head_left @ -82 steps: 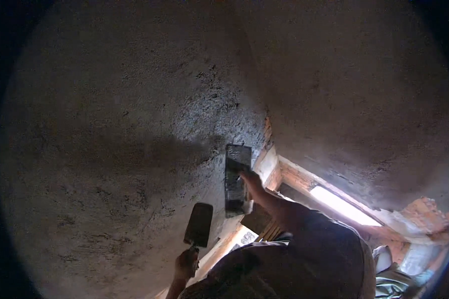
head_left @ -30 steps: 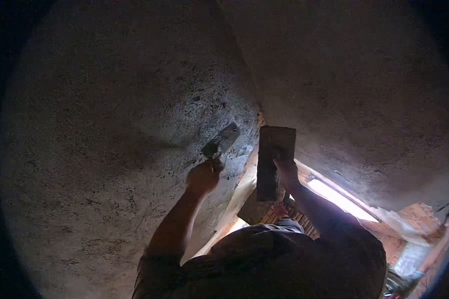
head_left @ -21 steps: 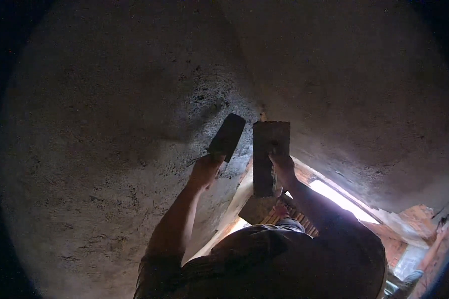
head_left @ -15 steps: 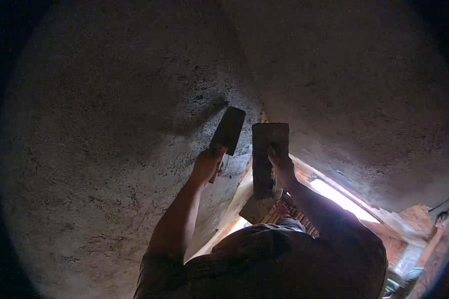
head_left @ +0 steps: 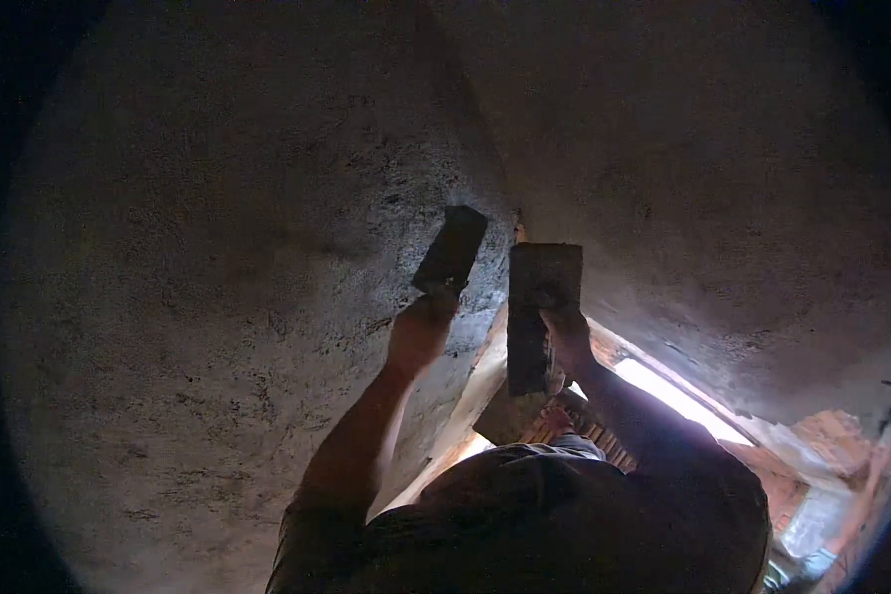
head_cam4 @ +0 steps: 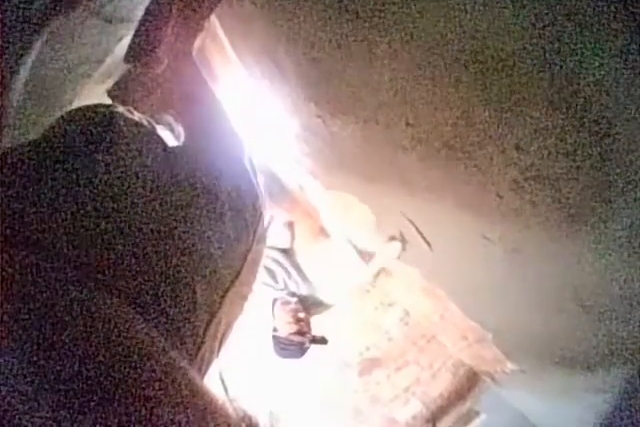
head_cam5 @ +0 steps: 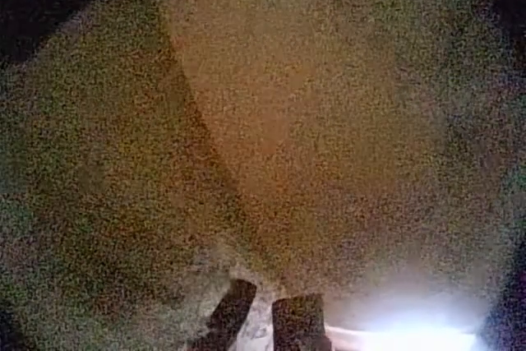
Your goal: The person applies and smooths mortar onto an interior brick wall using a trowel and hawk.
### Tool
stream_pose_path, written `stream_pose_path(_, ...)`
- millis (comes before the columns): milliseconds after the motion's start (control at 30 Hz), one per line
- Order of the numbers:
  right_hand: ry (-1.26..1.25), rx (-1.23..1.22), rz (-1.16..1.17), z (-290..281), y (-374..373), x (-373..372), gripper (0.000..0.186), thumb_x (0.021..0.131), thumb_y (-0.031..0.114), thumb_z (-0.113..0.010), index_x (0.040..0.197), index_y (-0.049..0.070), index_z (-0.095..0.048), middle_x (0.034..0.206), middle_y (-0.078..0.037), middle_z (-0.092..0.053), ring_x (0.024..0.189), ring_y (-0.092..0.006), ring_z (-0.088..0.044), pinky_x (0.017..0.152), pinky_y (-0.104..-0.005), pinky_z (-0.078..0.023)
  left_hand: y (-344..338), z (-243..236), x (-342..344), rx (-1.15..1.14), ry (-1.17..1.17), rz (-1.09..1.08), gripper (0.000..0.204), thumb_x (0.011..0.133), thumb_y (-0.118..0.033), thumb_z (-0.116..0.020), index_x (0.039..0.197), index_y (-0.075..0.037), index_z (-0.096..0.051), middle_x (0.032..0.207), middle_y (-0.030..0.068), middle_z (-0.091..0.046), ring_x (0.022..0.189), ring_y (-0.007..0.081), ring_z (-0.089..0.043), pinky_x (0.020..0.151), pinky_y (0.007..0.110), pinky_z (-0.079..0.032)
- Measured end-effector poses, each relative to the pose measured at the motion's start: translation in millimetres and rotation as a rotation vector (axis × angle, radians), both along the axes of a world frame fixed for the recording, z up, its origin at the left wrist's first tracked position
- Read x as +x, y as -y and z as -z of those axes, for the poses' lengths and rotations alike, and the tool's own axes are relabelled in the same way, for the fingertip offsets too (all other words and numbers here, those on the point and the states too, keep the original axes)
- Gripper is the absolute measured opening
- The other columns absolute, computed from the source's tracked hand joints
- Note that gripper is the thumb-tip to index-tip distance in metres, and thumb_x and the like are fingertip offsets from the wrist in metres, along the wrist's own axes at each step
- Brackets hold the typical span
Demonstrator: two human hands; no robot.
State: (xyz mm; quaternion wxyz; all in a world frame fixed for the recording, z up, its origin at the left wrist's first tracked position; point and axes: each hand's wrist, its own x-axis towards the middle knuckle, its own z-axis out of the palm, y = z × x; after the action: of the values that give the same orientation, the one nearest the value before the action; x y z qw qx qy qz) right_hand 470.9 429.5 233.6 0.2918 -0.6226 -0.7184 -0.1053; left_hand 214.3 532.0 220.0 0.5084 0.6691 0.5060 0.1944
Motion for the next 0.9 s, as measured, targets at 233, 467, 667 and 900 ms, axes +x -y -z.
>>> stream_pose_path(233,0.179,0.084,-0.036,-0.6,-1.4,6.3,0.032,0.084,0.033,-0.055,0.103,0.006,-0.056,0.075,-0.009,-0.057,0.053,-0.0209,-0.052,0.052,-0.0337,-0.041,14.5,-10.8,-19.3,-0.021,-0.368,0.166,0.048,0.082,-0.049,-0.043,0.087,-0.004,-0.060,0.078,0.0155,-0.063,0.067,0.0358,-0.058,0.059,0.044,-0.044)
stream_pose_path(467,-0.584,-0.303,0.213,-21.7,-3.7,1.5,0.029,0.079,0.024,-0.060,0.100,0.006,-0.054,0.073,-0.009,-0.056,0.054,-0.0191,-0.052,0.050,-0.0325,-0.040,20.7,-26.2,-29.1,-0.162,-0.099,0.155,0.039,0.082,-0.042,-0.048,0.086,-0.005,-0.060,0.083,0.0152,-0.062,0.069,0.0338,-0.059,0.059,0.043,-0.045)
stream_pose_path(667,-1.238,-0.637,0.426,-25.4,-3.7,1.7,0.029,0.074,0.017,-0.065,0.098,0.005,-0.053,0.072,-0.008,-0.055,0.054,-0.0177,-0.051,0.048,-0.0313,-0.040,26.9,-11.1,-24.5,0.107,-0.066,0.164,0.031,0.082,-0.034,-0.053,0.094,-0.006,-0.058,0.082,0.0140,-0.061,0.068,0.0328,-0.058,0.058,0.041,-0.046)
stream_pose_path(900,-0.425,-0.485,0.315,27.6,44.2,36.8,0.025,0.075,0.019,-0.067,0.093,0.007,-0.053,0.071,-0.007,-0.054,0.055,-0.0162,-0.051,0.049,-0.0311,-0.040,26.4,-51.8,-19.9,0.150,-0.083,0.075,0.030,0.078,-0.026,-0.060,0.099,-0.004,-0.057,0.083,0.0125,-0.061,0.064,0.0276,-0.057,0.057,0.036,-0.046)
